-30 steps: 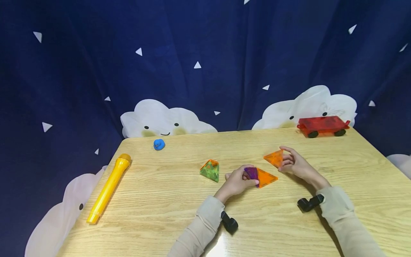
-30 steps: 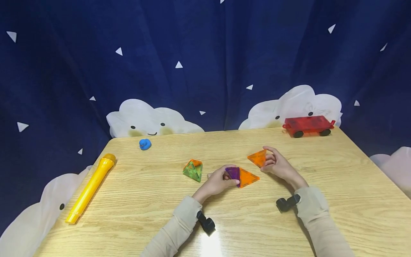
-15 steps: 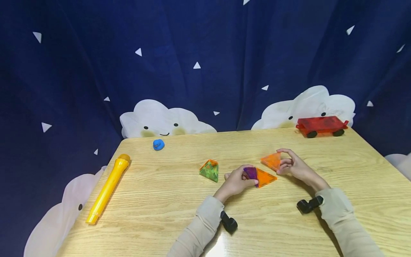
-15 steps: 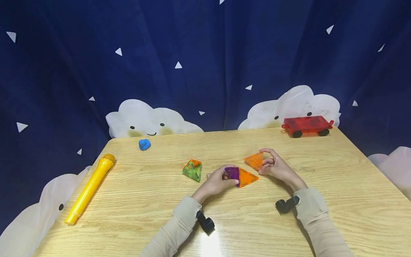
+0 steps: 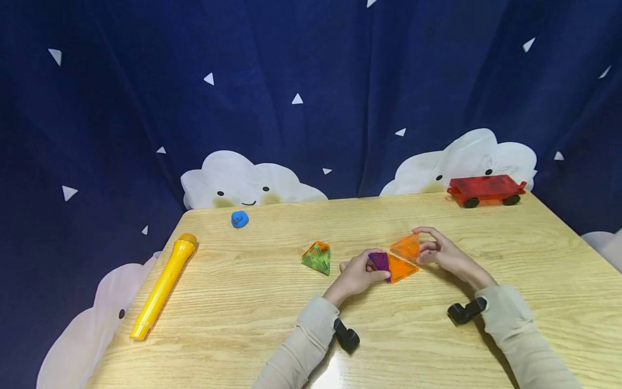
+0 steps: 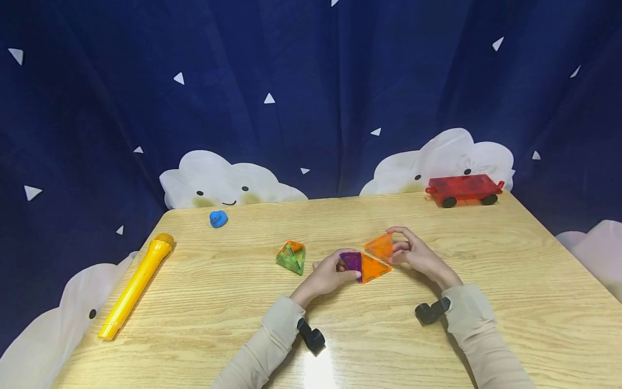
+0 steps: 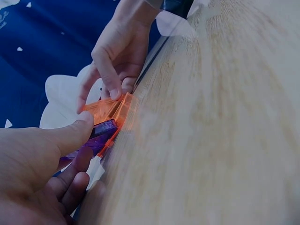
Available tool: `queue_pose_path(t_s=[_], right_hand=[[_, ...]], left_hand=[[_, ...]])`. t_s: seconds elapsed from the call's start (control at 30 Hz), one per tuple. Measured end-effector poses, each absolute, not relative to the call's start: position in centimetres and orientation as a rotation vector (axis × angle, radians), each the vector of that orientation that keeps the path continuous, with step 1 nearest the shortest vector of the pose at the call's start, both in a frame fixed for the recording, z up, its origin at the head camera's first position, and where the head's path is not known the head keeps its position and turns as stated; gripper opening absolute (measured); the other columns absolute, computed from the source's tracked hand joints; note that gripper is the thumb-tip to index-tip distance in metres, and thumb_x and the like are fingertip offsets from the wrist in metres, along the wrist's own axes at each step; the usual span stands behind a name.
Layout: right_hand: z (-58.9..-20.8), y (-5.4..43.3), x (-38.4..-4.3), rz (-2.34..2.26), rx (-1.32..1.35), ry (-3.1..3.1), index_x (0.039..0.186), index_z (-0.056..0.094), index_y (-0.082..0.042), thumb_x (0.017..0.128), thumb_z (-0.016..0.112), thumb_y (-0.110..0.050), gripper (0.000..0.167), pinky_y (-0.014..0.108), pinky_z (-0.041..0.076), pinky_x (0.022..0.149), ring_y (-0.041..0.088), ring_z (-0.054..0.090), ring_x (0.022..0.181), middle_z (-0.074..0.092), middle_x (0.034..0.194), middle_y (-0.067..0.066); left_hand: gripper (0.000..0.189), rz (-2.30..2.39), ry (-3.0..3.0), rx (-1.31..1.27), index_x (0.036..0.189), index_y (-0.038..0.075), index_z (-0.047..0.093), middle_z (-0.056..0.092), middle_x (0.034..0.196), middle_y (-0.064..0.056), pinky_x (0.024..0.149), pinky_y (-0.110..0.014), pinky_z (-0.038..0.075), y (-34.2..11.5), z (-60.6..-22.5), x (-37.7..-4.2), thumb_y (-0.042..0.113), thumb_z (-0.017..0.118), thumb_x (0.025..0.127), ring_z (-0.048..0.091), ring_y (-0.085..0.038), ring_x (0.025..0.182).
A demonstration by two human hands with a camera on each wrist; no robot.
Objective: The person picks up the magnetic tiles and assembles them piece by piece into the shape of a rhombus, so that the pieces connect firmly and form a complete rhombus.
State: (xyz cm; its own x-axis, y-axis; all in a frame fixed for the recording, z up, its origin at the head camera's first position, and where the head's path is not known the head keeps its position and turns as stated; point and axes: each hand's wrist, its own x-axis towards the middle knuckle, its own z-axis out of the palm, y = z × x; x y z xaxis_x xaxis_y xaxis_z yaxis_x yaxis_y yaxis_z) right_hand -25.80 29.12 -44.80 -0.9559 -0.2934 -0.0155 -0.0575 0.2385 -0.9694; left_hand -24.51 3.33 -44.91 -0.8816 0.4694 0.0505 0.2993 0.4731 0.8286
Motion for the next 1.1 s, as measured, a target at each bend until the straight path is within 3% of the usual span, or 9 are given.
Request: queue_pose_path(t_s=[0.5, 0.8, 1.1], right_hand=[[-44.88, 28.64, -25.82, -1.839, -0.458, 2.261, 0.134, 0.045, -0.013, 0.077, 0.063, 0.012, 0.065, 0.023, 0.052, 0.07, 0.011, 0.06, 0.076, 0.061, 0.086, 0.005], [-44.84, 28.62, -25.81, -1.808, -0.518, 2.285, 0.146, 0.028, -0.009, 0.081, 0.062, 0.013, 0.077, 0.02, 0.051, 0.072, 0.007, 0.059, 0.08, 0.059, 0.092, 0.004], [-44.77, 28.66, -25.77, -1.755, -0.451, 2.34, 0.146, 0.025, -0.003, 0.092, 0.058, -0.002, 0.063, 0.022, 0.05, 0.074, 0.006, 0.06, 0.086, 0.064, 0.096, 0.004]], left_hand=[[0.047, 1.36, 2.528, 0.682, 0.131, 0.016, 0.055, 0.056, 0.076, 0.009, 0.076, -0.034, 0.016, 3.32, -44.9, -24.62, 0.027, 0.069, 0.088, 0.045, -0.004, 0.069], [0.05, 1.382, 2.532, 0.654, 0.132, 0.013, 0.053, 0.057, 0.075, 0.007, 0.076, -0.033, 0.018, 3.39, -44.83, -24.55, 0.028, 0.07, 0.087, 0.045, -0.004, 0.068], [0.051, 1.379, 2.547, 0.627, 0.133, 0.014, 0.053, 0.055, 0.076, 0.009, 0.076, -0.034, 0.018, 3.53, -44.86, -24.42, 0.029, 0.069, 0.087, 0.045, -0.004, 0.068]])
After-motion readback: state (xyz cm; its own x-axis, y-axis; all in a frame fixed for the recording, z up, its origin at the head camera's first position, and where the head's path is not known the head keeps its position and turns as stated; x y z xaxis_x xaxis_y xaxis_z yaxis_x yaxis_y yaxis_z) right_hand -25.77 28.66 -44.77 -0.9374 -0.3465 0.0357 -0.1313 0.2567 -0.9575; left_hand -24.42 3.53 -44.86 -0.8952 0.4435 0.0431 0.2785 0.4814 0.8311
